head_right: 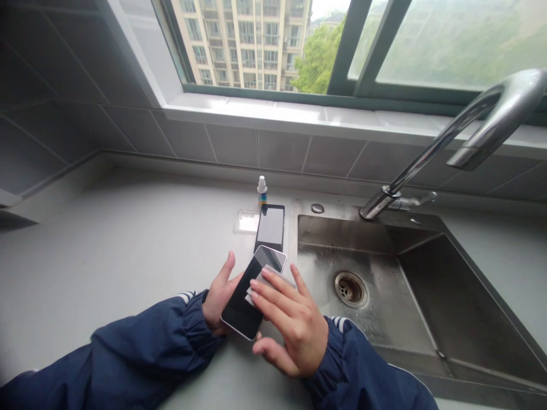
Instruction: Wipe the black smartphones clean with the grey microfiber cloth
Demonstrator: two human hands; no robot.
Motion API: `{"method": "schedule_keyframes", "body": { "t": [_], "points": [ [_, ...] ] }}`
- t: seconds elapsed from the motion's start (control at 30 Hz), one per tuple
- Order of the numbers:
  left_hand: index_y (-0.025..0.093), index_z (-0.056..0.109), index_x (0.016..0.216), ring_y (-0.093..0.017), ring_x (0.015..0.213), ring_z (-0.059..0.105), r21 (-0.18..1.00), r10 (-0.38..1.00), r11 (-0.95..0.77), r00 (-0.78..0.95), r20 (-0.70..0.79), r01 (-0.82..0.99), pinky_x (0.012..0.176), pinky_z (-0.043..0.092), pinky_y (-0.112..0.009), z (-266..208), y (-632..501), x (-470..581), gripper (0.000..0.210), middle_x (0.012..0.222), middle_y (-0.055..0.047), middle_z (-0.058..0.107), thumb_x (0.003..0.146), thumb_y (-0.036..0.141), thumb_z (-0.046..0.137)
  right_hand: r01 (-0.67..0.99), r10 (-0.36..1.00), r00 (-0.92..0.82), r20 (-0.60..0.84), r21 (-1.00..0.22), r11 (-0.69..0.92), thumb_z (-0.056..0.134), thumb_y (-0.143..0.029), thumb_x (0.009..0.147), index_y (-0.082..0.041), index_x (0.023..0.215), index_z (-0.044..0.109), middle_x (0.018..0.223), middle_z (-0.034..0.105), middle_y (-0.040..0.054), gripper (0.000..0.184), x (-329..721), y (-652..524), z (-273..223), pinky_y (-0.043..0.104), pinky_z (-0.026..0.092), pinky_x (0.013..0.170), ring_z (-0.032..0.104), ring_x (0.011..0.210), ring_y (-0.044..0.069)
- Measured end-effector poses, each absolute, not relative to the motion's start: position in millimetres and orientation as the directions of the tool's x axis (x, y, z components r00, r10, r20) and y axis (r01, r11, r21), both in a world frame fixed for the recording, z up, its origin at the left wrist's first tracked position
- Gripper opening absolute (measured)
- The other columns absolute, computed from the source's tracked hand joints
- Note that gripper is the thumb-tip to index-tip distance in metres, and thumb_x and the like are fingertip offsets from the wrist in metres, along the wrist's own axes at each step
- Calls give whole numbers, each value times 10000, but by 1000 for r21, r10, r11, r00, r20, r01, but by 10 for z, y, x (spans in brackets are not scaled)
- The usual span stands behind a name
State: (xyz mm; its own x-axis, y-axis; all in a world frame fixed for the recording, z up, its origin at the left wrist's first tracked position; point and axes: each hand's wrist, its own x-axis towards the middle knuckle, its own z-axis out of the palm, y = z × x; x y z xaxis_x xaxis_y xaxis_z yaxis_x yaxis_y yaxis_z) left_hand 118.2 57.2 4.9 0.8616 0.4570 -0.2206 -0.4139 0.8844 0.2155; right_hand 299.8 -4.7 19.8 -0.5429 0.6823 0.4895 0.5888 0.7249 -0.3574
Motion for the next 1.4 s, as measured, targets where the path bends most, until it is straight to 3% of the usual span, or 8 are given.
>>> {"method": "schedule_keyframes", "body": {
  "t": [0.17, 0.37, 0.53, 0.7, 0.83, 1.03, 1.2, 1.4],
  "points": [
    [115, 482, 1369, -150, 578, 567, 176, 544, 839, 790, -282, -515, 528, 446, -271, 90, 563, 1218, 830, 884, -117, 659, 862, 749, 306, 478, 606, -484, 631, -390, 787, 328, -666, 938, -152, 1327, 551, 1207, 692, 100, 682, 2759, -177, 144, 620, 137, 1184, 534, 1285, 315],
    [152, 443, 1397, -135, 512, 548, 173, 509, 860, 831, -225, -481, 507, 439, -266, 64, 568, 1218, 821, 750, -52, 623, 863, 754, 280, 496, 596, -591, 544, -338, 800, 337, -588, 976, -132, 1365, 520, 1276, 651, 114, 626, 2935, -67, 191, 621, 86, 1190, 483, 1333, 310],
    [264, 295, 1465, -272, 684, 685, 308, 386, 898, 899, -209, -314, 549, 524, -391, 57, 572, 1183, 832, 924, -115, 657, 834, 795, 181, 670, 717, -503, 484, -306, 676, 348, -422, 1013, -166, 1414, 482, 1410, 542, 113, 494, 3191, 96, 209, 594, 108, 1195, 419, 1381, 300],
    [235, 322, 1443, -328, 735, 694, 350, 350, 902, 904, -246, -254, 577, 540, -492, 54, 577, 1163, 875, 997, -160, 652, 813, 818, 153, 710, 747, -476, 464, -299, 638, 390, -376, 1001, -162, 1440, 444, 1450, 497, 115, 491, 3250, 136, 177, 593, 134, 1190, 378, 1405, 306],
    [261, 304, 1472, -285, 739, 685, 288, 361, 910, 912, -194, -299, 618, 524, -426, 28, 584, 1174, 847, 1009, -133, 649, 832, 800, 173, 722, 767, -464, 443, -313, 617, 379, -397, 1003, -145, 1440, 441, 1462, 479, 127, 508, 3164, 79, 172, 597, 132, 1189, 348, 1420, 314],
    [123, 464, 1392, -152, 642, 604, 165, 446, 895, 851, -278, -415, 569, 435, -251, 45, 584, 1195, 850, 941, -127, 668, 857, 762, 293, 564, 662, -592, 461, -350, 748, 407, -580, 958, -123, 1411, 462, 1409, 542, 112, 646, 2843, -157, 174, 630, 33, 1188, 368, 1406, 332],
    [146, 490, 1383, -188, 689, 625, 153, 468, 884, 831, -300, -442, 583, 431, -265, 85, 574, 1205, 849, 926, -128, 687, 848, 774, 291, 514, 634, -611, 474, -371, 773, 415, -618, 943, -121, 1421, 444, 1382, 568, 114, 691, 2730, -237, 156, 607, 48, 1196, 378, 1402, 321],
    [157, 467, 1410, -132, 612, 581, 123, 449, 893, 845, -291, -433, 584, 422, -233, 24, 580, 1204, 836, 827, -65, 664, 854, 762, 314, 522, 615, -632, 471, -327, 788, 416, -581, 958, -128, 1424, 444, 1382, 568, 113, 650, 2850, -127, 166, 608, -2, 1192, 391, 1397, 310]
  ]
}}
